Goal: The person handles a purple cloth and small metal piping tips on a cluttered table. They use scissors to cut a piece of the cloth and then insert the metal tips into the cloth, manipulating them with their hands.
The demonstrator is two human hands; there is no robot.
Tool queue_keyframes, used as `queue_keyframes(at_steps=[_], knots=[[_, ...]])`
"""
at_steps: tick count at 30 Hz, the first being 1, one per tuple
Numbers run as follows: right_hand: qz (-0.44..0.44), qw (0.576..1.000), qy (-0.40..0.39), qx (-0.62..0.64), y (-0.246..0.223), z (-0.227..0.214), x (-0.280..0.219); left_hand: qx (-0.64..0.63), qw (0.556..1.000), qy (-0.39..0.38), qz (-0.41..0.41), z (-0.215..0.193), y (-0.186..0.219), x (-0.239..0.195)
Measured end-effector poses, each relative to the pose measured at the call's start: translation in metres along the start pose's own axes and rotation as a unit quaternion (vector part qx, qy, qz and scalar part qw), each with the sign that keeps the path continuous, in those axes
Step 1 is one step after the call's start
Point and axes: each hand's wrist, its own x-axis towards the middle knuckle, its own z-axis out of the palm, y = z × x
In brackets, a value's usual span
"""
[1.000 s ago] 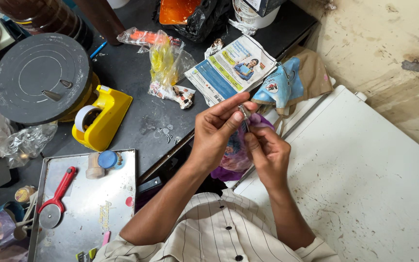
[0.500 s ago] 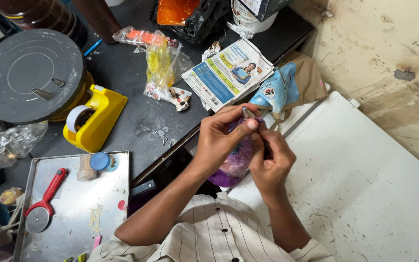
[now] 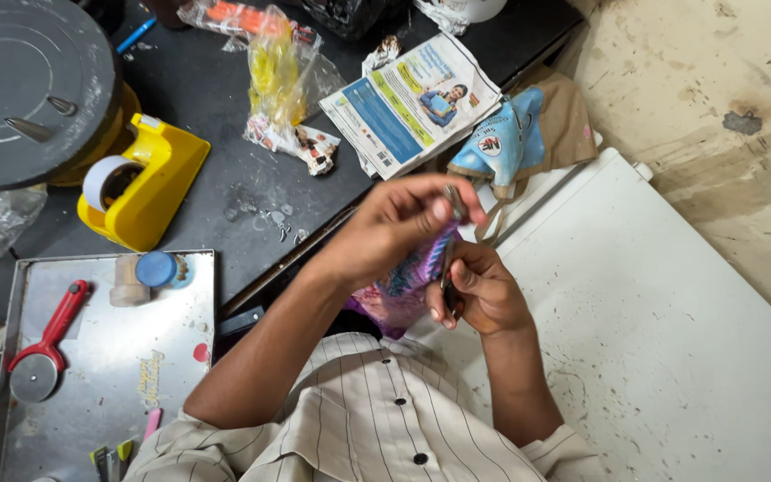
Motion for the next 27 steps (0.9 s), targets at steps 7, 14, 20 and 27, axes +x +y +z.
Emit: queue_keyframes(at_steps=[7, 14, 20, 27], knots=[[-0.011, 0.999, 0.041, -0.008, 0.012, 0.0, -0.011, -0.037, 0.994, 0.092, 0.05, -0.019, -0.003, 0.004], [-0.053, 0.976, 0.132, -0.166, 0.0, 0.007, -0.019, 0.099, 0.985, 0.134, 0.048, -0.019, -0.012, -0.008], [-0.108, 0.935, 0.191, -0.277, -0.014, 0.025, -0.022, 0.231, 0.958, 0.148, 0.08, -0.021, -0.01, -0.018], [-0.257, 0.716, 0.267, -0.592, 0.002, 0.054, -0.015, 0.193, 0.969, 0.154, 0.01, -0.002, -0.019, -0.019]])
